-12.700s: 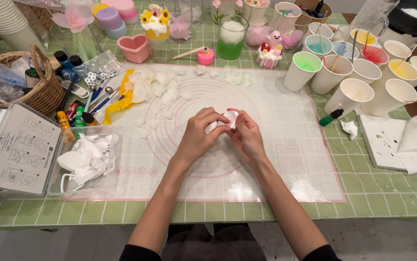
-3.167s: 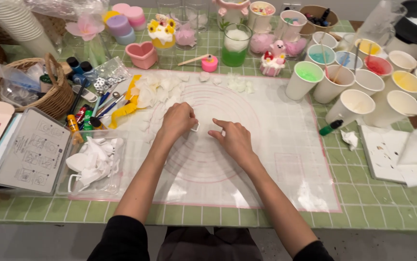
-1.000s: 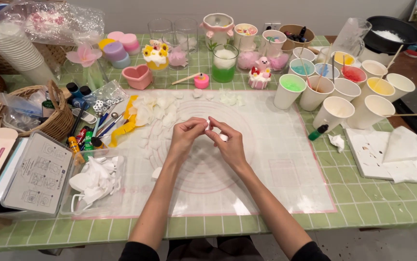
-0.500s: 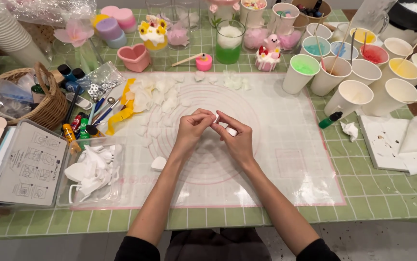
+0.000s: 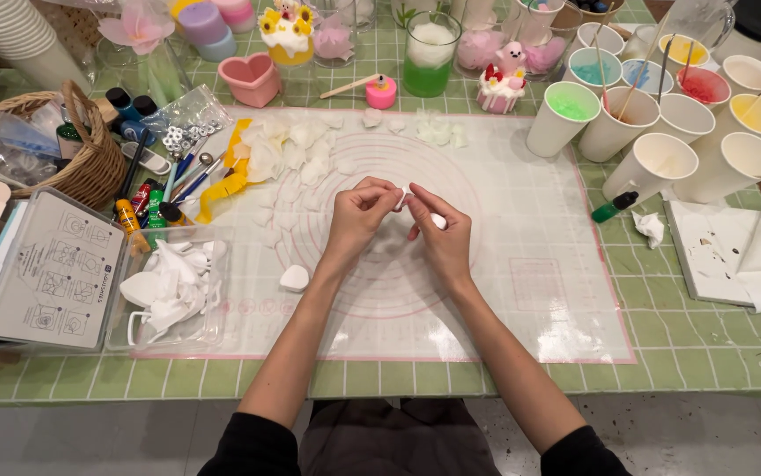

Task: The person is hand-molding and cutting small pieces of white wax on a silicone mat to create decorative shapes for candles.

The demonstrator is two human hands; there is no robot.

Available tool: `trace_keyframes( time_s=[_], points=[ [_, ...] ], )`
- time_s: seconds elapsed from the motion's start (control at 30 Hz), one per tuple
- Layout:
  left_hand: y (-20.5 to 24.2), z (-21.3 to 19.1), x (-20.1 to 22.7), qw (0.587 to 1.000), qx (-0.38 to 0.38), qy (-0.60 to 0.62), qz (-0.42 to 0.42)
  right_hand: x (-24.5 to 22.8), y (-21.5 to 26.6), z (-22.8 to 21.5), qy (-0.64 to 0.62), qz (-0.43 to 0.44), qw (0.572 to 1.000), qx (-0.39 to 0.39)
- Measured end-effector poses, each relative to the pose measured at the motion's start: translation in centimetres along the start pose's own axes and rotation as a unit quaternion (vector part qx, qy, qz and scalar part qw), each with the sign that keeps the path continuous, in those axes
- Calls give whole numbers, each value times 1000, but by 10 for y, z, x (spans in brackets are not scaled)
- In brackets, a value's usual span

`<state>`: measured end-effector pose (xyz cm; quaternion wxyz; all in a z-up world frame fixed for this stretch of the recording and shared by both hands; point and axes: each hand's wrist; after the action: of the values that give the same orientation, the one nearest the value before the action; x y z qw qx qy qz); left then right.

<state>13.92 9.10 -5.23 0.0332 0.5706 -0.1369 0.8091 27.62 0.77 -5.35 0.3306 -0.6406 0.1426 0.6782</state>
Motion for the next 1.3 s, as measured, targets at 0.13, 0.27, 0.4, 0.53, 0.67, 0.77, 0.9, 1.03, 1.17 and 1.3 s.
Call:
trace_keyframes(
  time_s=[0.13,0.27,0.4,0.53,0.67,0.77,0.9,1.03,1.17,1.3],
  points=[
    [1,0,6,999,0,-27,28,-11,1,1,-9,22,1000,1],
    [0,3,6,1000,-6,13,21,-13,-2,-1,-15,74,997,-17],
    [-3,5,4,999,4,30,36,-6,-6,-4,-52,169,984,-34],
    [-3,6,-2,996,13,15,87,-5,-8,-7,-68,205,976,-34],
    [-7,-2,-2,994,28,95,52,-2,-11,-11,-144,281,949,-29],
    [-11,-10,20,981,36,188,-45,-4,-13,-13,-134,264,954,-35],
    [-19,-33,5,972,17,188,-139,-2,-14,-13,-78,208,972,-72],
    [-15,-31,1,994,-15,50,-93,-1,-13,-11,-73,224,968,-83],
    [-7,-19,21,984,-21,-177,26,-1,-12,-12,-31,210,971,-108],
    [-7,-22,26,986,-15,-161,37,7,-16,-12,-280,345,890,-101]
  ],
)
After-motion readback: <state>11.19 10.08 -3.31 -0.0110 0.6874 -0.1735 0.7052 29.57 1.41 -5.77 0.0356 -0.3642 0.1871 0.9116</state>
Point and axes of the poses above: each hand's wrist, its own y-axis away from the middle knuckle, its own z-axis out of the palm, x = y × z, and after that the axes turned 15 degrees about x, right-handed
